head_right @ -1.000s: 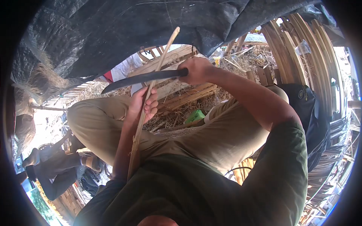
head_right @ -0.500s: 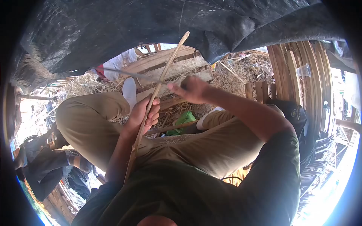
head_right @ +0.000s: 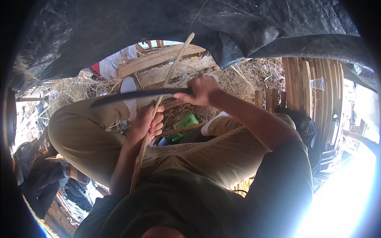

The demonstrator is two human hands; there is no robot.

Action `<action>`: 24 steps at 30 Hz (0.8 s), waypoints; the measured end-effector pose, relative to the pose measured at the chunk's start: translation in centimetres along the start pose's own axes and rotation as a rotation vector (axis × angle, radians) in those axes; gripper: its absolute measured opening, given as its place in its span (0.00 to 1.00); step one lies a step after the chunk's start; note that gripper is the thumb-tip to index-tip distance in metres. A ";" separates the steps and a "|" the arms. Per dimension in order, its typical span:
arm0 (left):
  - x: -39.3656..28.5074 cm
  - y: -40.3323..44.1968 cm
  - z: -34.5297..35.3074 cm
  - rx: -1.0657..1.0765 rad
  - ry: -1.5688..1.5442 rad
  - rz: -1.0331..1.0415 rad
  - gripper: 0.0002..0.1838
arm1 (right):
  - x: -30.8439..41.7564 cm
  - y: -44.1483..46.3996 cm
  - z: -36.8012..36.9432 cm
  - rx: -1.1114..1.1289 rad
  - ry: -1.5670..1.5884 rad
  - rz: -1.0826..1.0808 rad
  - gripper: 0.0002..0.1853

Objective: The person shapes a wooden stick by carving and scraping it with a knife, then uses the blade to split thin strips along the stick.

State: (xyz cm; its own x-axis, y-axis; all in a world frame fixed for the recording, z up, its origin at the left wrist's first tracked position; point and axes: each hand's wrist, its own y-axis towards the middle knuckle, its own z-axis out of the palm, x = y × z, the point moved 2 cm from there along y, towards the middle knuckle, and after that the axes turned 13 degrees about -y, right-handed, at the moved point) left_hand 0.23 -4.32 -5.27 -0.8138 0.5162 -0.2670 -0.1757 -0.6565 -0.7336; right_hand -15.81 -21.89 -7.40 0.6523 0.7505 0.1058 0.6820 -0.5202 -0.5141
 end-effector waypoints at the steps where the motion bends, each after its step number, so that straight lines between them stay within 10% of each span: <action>1: -0.2 -0.1 0.0 0.004 -0.030 -0.011 0.16 | -0.5 0.7 -0.4 0.065 -0.039 0.078 0.47; 4: 0.7 -0.2 -0.3 0.029 0.063 -0.024 0.18 | -7.7 4.0 -1.0 0.026 0.049 0.502 0.48; 12: 0.9 -0.8 1.1 0.106 -0.148 -0.151 0.17 | 0.1 -0.9 -0.3 -0.127 0.103 -0.097 0.43; 21: 0.5 -0.8 0.7 0.249 -0.314 -0.185 0.15 | -0.3 -0.6 -3.1 -0.033 0.091 0.171 0.41; 24: 0.4 -1.2 1.1 0.227 -0.302 -0.176 0.15 | 0.9 -1.5 -2.9 -0.312 -0.050 -0.163 0.39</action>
State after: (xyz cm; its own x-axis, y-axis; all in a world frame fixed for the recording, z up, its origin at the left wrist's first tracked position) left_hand -0.49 -3.98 -3.77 -0.8804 0.4689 0.0707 -0.4171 -0.6948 -0.5859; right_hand -15.30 -21.62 -4.00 0.5151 0.8488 0.1190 0.8488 -0.4858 -0.2088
